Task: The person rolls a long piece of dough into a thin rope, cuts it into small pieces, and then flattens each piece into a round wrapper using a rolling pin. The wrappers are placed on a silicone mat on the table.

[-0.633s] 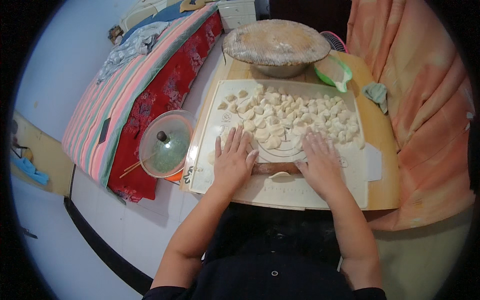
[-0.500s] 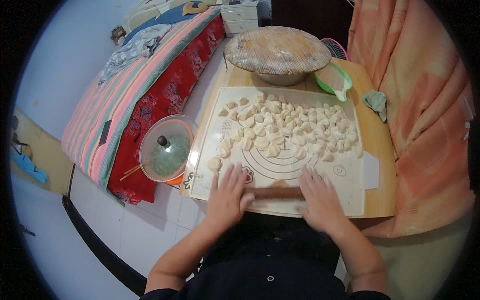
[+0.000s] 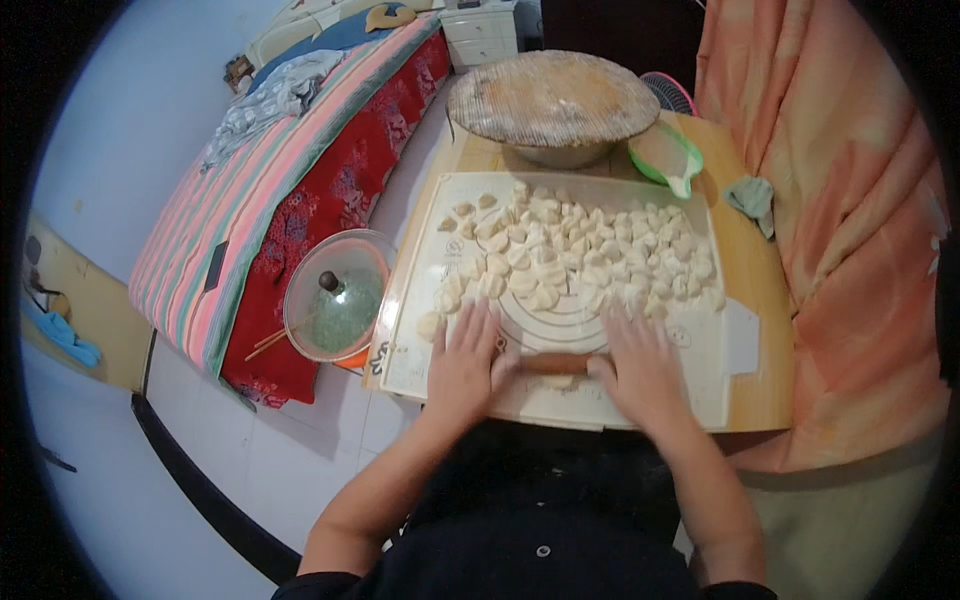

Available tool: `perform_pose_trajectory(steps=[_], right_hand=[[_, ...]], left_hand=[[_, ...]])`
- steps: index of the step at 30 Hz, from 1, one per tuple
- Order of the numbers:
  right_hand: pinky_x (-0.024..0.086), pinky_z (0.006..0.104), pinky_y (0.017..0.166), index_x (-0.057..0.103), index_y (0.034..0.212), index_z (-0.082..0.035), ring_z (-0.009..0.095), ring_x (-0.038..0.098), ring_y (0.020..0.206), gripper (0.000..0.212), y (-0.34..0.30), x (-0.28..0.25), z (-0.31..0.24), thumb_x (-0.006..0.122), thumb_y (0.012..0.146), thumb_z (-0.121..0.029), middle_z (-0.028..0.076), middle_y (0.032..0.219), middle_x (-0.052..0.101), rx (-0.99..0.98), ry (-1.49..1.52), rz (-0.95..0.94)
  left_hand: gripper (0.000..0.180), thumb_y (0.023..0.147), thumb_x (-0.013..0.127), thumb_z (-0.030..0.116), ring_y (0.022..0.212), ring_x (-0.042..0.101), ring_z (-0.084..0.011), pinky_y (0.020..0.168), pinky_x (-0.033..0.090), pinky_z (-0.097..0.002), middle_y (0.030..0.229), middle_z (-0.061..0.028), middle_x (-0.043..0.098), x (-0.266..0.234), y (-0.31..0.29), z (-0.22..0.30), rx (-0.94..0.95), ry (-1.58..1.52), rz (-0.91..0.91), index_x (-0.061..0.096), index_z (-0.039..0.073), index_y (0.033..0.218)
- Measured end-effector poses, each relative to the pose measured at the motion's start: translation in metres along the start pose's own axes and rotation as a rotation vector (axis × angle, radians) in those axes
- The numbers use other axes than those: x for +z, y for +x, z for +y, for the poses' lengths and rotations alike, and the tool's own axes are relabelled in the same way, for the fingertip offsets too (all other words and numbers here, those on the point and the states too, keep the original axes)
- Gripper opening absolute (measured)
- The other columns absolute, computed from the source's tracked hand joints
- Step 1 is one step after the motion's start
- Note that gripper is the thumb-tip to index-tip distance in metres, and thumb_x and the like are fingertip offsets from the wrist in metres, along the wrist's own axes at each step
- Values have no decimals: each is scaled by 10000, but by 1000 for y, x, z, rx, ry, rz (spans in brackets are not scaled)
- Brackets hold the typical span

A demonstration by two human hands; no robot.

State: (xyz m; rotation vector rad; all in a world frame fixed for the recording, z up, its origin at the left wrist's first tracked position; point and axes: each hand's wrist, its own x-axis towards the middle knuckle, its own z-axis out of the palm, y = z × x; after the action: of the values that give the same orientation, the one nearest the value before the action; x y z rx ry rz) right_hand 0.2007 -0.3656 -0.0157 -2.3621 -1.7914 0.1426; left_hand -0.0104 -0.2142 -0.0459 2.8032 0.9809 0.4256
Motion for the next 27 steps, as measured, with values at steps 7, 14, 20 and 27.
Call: perform_pose_trajectory(steps=[7,14,20,27], right_hand=[[211,475,1189,468,1381,7,315,318,1428,604,-4,-11,-6,614,912,-345,167,1520,379,-77,-22,54],[384,444,1004,562,1216,10,298,497,1250,422,-28,5,0,664,848,-169,141,1306,559,-133,134,44],[406,416,938,580,1169,-1,279,534,1180,353,-34,2,-2,597,831,-102,120,1239,588,-116,132,111],[396,416,962,593,1150,-26,268,550,1184,308,-58,-8,-2,545,850,-81,117,1218,609,-137,115,266]], left_hand=[[589,972,543,284,1439,333,-332,1155,249,-555,1523,-192,387,-25,-11,1,139,-161,-204,370,52,1485],[525,877,679,184,1217,543,-362,1008,453,-406,1319,-184,561,-36,53,36,336,-577,-617,525,30,1355],[299,898,661,201,914,671,-330,824,531,-413,983,-153,684,-30,54,40,348,-438,-551,673,67,1165],[215,976,603,189,843,658,-155,770,525,-317,914,-120,714,-28,81,40,56,-719,-466,690,34,1097]])
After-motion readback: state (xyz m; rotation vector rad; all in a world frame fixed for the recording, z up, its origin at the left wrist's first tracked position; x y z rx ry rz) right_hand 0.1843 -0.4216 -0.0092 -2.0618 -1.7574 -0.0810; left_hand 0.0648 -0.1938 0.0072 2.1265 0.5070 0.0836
